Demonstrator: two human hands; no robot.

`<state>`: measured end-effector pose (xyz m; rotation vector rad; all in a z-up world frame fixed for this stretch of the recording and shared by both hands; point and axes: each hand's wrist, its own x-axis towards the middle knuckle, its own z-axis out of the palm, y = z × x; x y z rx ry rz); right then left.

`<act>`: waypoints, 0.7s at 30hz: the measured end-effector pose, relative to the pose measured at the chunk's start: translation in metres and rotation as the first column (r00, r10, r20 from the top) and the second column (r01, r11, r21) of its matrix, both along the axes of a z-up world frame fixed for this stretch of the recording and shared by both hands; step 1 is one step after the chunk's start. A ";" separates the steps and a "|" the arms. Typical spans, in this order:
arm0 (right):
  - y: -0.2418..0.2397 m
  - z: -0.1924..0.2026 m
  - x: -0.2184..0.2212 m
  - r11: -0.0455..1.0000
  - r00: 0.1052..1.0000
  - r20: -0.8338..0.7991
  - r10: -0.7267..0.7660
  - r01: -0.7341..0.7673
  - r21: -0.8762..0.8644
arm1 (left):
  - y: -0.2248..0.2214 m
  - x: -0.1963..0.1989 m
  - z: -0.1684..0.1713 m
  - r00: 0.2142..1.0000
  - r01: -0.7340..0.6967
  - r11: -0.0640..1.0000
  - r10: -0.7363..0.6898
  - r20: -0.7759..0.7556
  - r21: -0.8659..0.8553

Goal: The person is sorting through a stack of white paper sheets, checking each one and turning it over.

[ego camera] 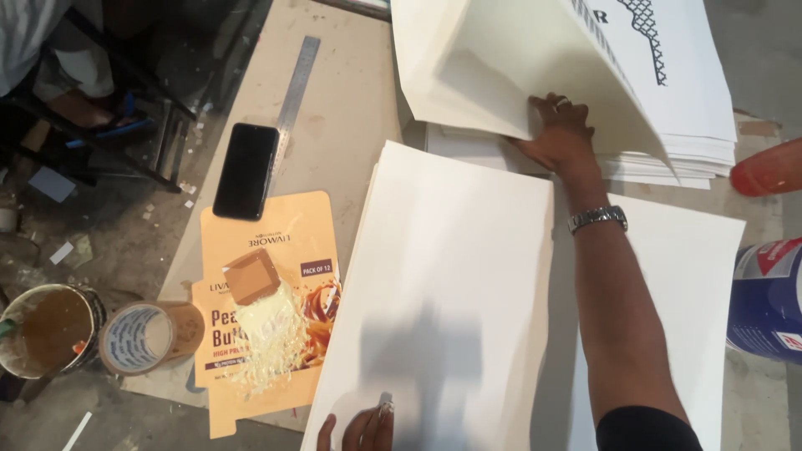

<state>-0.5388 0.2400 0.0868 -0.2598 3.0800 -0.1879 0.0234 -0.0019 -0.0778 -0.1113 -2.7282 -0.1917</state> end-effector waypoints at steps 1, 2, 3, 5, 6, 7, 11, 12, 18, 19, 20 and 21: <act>-0.007 0.012 0.006 1.000 1.000 0.005 0.000 0.000 0.005 | 0.001 -0.004 0.017 1.000 0.000 1.000 0.000 0.005 0.005; -0.014 0.024 0.011 1.000 0.999 0.049 0.003 -0.004 0.020 | 0.003 -0.009 0.033 1.000 -0.005 0.999 0.005 -0.011 0.037; -0.020 0.036 0.016 0.999 0.995 0.097 0.006 -0.010 0.040 | 0.006 -0.012 0.051 1.000 -0.010 0.997 0.011 -0.024 0.073; -0.014 0.026 0.007 1.000 0.995 0.104 0.001 -0.003 0.015 | 0.008 -0.013 0.064 1.000 -0.011 0.994 0.011 0.001 0.113; -0.011 0.023 0.002 1.000 0.995 0.105 -0.003 0.005 -0.019 | 0.007 -0.015 0.072 1.000 -0.012 0.990 0.009 0.019 0.143; -0.009 0.022 0.000 1.000 0.995 0.099 -0.004 0.006 -0.021 | 0.007 -0.014 0.065 1.000 -0.010 0.990 0.008 0.014 0.141; -0.006 0.015 -0.008 0.996 0.991 0.130 0.034 -0.044 0.081 | -0.002 -0.009 0.038 0.996 0.013 0.997 -0.020 0.088 0.076; -0.005 0.012 -0.009 0.987 0.988 0.144 0.059 -0.079 0.141 | -0.005 -0.007 0.031 0.996 0.021 0.999 -0.024 0.088 0.036; -0.025 0.026 0.009 0.995 0.992 -0.079 0.103 -0.103 0.002 | 0.002 -0.005 0.042 0.995 -0.002 0.998 -0.005 0.104 0.068; -0.028 0.022 0.005 0.994 0.991 -0.080 0.106 -0.106 0.004 | 0.003 -0.008 0.044 0.995 -0.004 0.998 -0.003 0.102 0.070; -0.030 0.018 0.002 0.974 0.977 -0.032 0.210 -0.212 -0.083 | 0.003 -0.011 0.046 0.995 -0.005 0.996 -0.003 0.095 0.087; -0.036 0.012 -0.002 0.932 0.947 0.009 0.322 -0.315 -0.177 | 0.004 -0.012 0.049 0.996 -0.012 0.995 0.003 0.090 0.101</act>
